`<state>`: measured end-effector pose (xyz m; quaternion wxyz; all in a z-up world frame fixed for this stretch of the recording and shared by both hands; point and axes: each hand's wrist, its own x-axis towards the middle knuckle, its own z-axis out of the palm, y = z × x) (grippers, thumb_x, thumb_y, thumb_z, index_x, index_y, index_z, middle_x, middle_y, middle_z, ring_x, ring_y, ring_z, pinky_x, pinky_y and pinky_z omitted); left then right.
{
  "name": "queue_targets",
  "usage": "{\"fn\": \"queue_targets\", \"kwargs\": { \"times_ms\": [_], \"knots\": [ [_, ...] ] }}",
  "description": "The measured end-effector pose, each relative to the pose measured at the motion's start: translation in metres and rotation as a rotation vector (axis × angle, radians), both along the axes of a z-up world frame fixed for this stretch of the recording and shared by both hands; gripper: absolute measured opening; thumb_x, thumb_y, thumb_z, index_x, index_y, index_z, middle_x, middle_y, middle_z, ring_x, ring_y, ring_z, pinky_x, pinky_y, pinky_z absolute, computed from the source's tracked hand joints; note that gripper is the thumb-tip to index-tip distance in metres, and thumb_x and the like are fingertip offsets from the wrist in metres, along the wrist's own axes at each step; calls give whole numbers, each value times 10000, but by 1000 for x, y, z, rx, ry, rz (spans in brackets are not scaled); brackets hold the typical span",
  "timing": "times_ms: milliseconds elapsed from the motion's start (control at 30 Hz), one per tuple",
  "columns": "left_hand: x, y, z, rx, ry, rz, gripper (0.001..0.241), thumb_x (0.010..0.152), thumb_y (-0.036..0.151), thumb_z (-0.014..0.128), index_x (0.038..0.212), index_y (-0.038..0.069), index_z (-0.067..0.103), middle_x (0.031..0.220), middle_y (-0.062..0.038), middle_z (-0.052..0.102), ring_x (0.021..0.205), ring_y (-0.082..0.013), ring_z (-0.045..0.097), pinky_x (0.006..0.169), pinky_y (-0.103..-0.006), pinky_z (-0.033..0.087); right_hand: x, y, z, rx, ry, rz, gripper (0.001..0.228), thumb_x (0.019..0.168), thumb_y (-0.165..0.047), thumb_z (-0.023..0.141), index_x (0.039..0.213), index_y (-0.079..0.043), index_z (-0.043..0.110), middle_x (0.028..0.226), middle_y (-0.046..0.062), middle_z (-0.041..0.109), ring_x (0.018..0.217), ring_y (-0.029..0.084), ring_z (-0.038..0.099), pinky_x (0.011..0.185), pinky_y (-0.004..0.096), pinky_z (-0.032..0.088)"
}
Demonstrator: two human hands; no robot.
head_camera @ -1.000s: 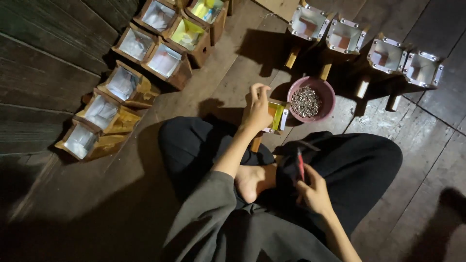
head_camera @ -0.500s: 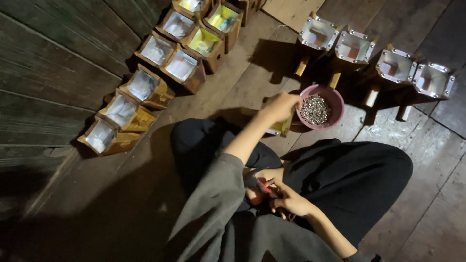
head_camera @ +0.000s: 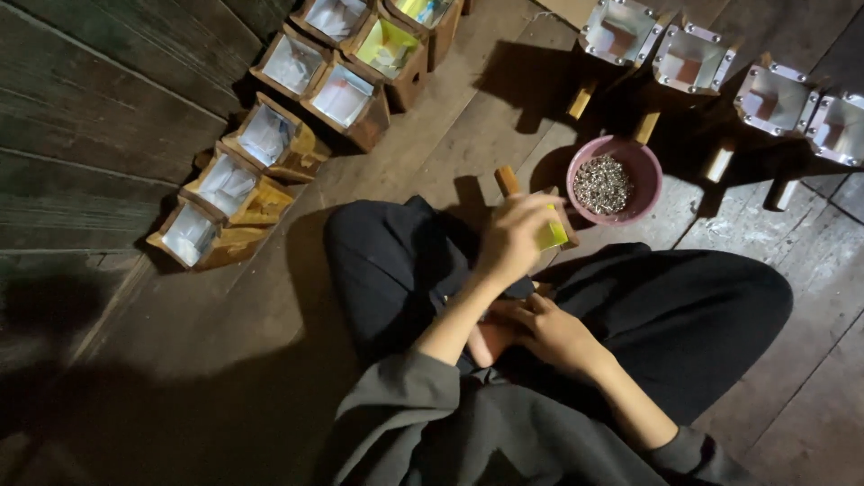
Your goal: The person is assembling small wooden boxes by hammering components together while sitting on the floor.
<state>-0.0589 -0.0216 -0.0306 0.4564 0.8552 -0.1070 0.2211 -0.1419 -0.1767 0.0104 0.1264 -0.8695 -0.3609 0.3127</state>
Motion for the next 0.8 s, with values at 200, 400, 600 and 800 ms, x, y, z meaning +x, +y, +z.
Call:
{"fn": "queue_targets", "kwargs": {
  "times_ms": [200,400,600,800],
  "knots": [
    [-37,75,-25,-631,316,69,327,1094,174,531,1408,108,592,1450,-90,609,1325,-294,572,1084,-440,480,13,-8,8,286,75,-199,483,838,-374,783,1196,-73,664,1081,182,645,978,437,693,805,503,600],
    [-30,59,-24,-613,367,45,509,851,213,866,1316,114,686,1348,-89,674,1269,-251,632,1059,-373,532,34,-20,-11,557,-19,-599,453,917,-224,745,1339,-117,620,872,-3,761,833,221,729,721,346,562],
    [-20,40,-56,-768,428,115,412,808,160,862,1186,134,699,1120,-34,697,1066,-166,657,952,-336,562,35,-2,-20,566,-6,-661,377,862,-16,697,1231,-86,667,871,100,720,762,290,686,667,400,550],
    [-16,40,-66,-912,565,76,435,772,196,900,1161,166,709,1093,16,661,1039,-113,609,936,-298,531,26,-4,-23,664,-143,-806,244,970,30,593,1171,-77,682,905,138,718,848,338,711,708,408,562]
  ]
}}
